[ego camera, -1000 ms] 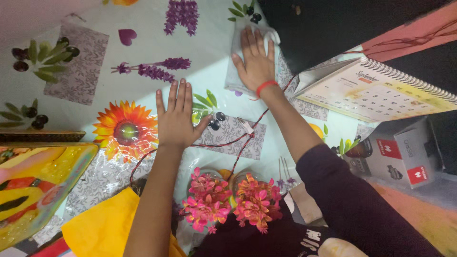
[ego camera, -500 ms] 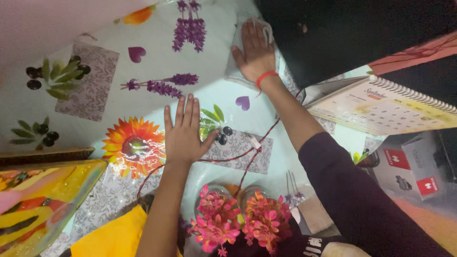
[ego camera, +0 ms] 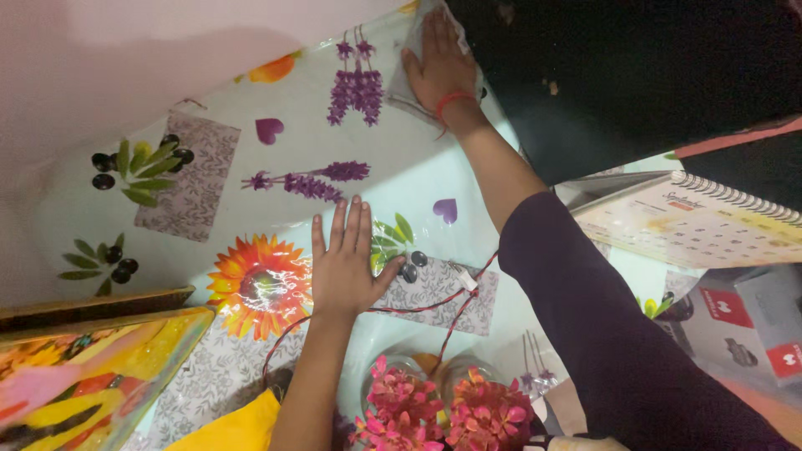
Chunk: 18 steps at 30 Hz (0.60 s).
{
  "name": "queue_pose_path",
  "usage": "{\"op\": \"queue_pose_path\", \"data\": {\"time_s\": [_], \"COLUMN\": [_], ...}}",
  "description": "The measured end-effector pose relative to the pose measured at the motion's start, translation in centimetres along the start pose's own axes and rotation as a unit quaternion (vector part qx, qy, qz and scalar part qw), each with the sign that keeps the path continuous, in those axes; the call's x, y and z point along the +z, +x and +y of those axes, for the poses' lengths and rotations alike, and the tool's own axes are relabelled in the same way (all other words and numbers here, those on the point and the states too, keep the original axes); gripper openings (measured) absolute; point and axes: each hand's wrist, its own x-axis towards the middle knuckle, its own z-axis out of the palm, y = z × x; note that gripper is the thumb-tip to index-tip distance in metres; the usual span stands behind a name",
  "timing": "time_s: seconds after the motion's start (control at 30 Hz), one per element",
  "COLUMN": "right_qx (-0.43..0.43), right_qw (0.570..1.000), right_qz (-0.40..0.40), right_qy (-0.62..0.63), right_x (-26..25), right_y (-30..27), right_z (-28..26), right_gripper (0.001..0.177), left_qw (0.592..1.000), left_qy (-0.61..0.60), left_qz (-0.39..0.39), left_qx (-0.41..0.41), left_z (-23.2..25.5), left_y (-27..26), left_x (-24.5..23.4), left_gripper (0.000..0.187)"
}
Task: The person cleans a floral-patterned table surface using a white cloth. They move a yellow cloth, a calendar, and two framed pictures aside to wipe the table thoroughly, then return the items to their original positions.
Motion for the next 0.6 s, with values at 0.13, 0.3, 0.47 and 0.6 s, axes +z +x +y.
{"op": "queue_pose_path", "data": {"time_s": [0.13, 0.3, 0.47, 0.6], "right_qx": [-0.017, -0.120, -0.237, -0.304], "right_qw": [1.000, 0.990, 0.970, 0.951], "right_qz": [0.004, -0.029, -0.044, -0.050], "right_qy": [-0.025, -0.070, -0.045, -0.025], "right_x": [-0.6, -0.7, -0.8, -1.0], "right_y": [-1.3, -5.3, -8.9, -10.0], "right_z": [-1.3, -6.8, -14.9, -16.8], "right_gripper": [0.073, 0.070, 0.069, 0.069], "left_qw": [1.000, 1.000, 1.000, 1.000], "left_qy": [-0.011, -0.009, -0.024, -0.024], "left_qz": [0.003, 0.003, 0.007, 0.020], "left_qx": [-0.004, -0.002, -0.002, 0.005], "left_z": [0.0, 0.0, 0.0, 0.0], "left_y": [-0.3, -0.1, -0.1, -0.2], "left_x": [0.0, -0.1, -0.2, -0.2], "left_gripper": [0.099, 0.099, 0.099, 0.099]}}
